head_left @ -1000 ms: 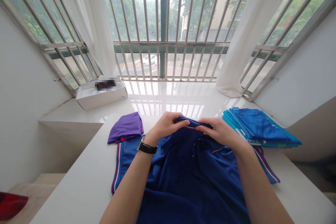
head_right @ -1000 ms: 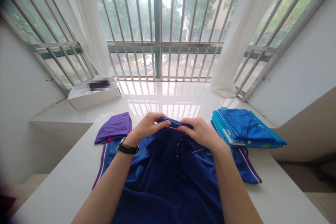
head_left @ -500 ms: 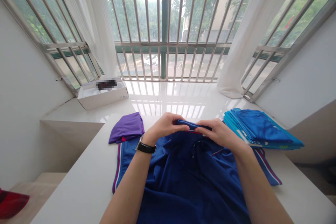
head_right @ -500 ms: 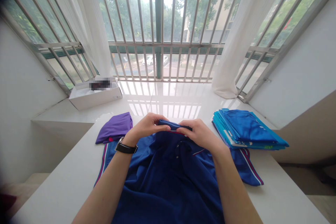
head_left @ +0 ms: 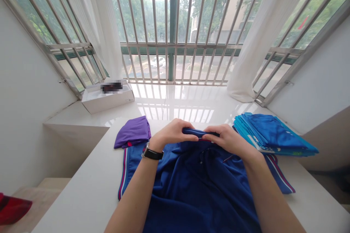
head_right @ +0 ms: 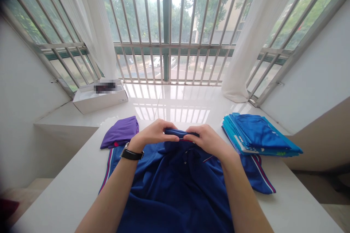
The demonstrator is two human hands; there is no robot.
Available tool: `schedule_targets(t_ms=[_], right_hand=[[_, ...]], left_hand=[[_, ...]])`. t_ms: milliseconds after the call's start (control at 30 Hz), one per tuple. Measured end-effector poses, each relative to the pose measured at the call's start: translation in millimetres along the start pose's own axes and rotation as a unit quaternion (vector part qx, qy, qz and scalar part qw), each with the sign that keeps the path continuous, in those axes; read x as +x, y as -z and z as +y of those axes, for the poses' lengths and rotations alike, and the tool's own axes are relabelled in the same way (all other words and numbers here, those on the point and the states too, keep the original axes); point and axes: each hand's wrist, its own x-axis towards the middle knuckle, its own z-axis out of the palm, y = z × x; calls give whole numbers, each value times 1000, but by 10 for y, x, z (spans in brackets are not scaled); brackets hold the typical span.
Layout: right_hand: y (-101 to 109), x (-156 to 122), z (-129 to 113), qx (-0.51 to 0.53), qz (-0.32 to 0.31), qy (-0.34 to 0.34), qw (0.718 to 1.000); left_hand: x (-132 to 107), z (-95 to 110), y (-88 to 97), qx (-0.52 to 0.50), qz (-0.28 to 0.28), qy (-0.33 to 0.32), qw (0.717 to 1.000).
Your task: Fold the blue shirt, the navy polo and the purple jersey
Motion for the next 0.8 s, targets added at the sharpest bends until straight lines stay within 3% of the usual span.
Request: schedule_targets(t_ms=[233, 400, 600, 700, 800], right_hand=[[-1, -4, -37, 14, -12, -25, 1000], [195, -162, 125, 43, -19, -68, 997], [286, -243, 194, 75, 18, -9, 997], [260, -199, 180, 71, -4, 0, 997], [211, -141, 178, 59, 25, -1, 998]], left_hand=[[14, 13, 1, 18, -23, -12, 999], [-41, -87, 124, 40, 43, 0, 998], [-65, -192, 164, 33, 101, 12, 994], [-69, -214, 168, 30, 106, 16, 994], [-79, -195, 176, 41, 89, 22, 995]])
